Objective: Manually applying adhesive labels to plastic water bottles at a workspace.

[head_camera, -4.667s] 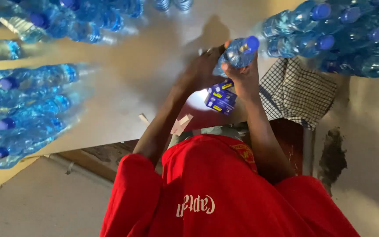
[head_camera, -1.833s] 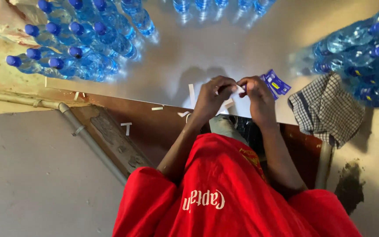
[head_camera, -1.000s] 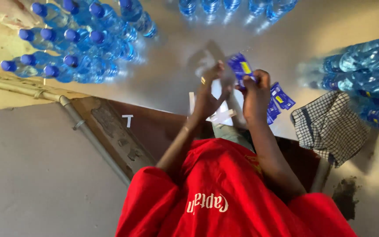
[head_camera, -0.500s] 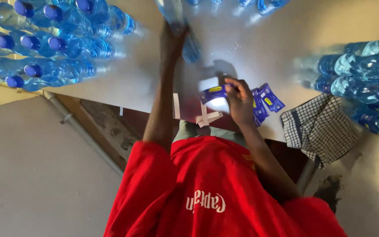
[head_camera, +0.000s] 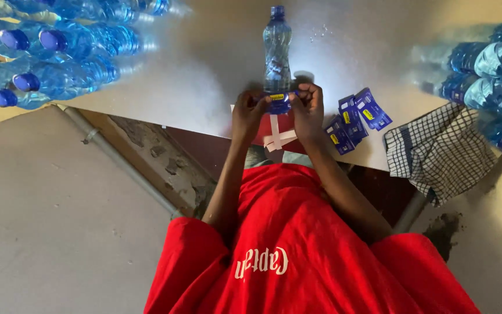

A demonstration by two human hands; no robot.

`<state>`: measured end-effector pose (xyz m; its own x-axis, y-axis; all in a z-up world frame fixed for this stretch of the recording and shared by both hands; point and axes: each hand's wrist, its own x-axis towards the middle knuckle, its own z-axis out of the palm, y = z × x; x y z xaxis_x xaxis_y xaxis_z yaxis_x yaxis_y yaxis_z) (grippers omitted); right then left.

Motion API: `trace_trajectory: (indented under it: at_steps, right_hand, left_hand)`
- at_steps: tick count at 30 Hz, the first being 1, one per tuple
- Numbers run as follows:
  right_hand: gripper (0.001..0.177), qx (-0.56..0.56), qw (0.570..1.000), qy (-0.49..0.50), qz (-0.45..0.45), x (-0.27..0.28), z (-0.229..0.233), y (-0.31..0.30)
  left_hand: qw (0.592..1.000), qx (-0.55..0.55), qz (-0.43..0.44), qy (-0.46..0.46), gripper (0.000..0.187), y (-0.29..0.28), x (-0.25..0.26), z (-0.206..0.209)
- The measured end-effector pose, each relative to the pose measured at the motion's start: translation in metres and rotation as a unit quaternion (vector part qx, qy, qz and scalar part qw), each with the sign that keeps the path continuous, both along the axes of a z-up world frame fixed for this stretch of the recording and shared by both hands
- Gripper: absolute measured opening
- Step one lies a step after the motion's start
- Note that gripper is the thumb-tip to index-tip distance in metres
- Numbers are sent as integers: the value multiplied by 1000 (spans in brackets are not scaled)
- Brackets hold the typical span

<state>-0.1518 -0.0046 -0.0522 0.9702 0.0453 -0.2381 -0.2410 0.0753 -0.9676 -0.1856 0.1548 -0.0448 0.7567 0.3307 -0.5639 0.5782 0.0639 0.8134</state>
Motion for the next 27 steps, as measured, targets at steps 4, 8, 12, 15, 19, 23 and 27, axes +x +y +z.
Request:
trace_trajectory:
  at_steps: [4,8,12,15,19,23,27]
  right_hand:
    - [35,-8,1000,-10,-17,7,-8,6]
    - [32,2,1000,4,-19,9,-22,4]
    - [32,-9,1000,3,-18,12,-21,4]
    - [32,-17,1000,4,-15,11,-29,2]
    - [32,-23,1000,-8,-11,13,-26,5]
    - [31,-23,1000,-9,-7,10,-25,10]
    - [29,-32,999,-36,-3,9,-12,26]
  left_hand:
    - [998,11,57,-10,45,-6,8,-7]
    - [998,28,46,-23,48,-3,8,-17]
    - [996,-19,78,-28,50,-6,11,-20]
    - [997,-16,70,-29,53,-5,15,-2]
    - [997,-15,71,-23,51,-5,13,-9]
    - [996,-1,88,-25,42,-7,16,-7]
    - [993,14,111,-34,38,-18,20,0]
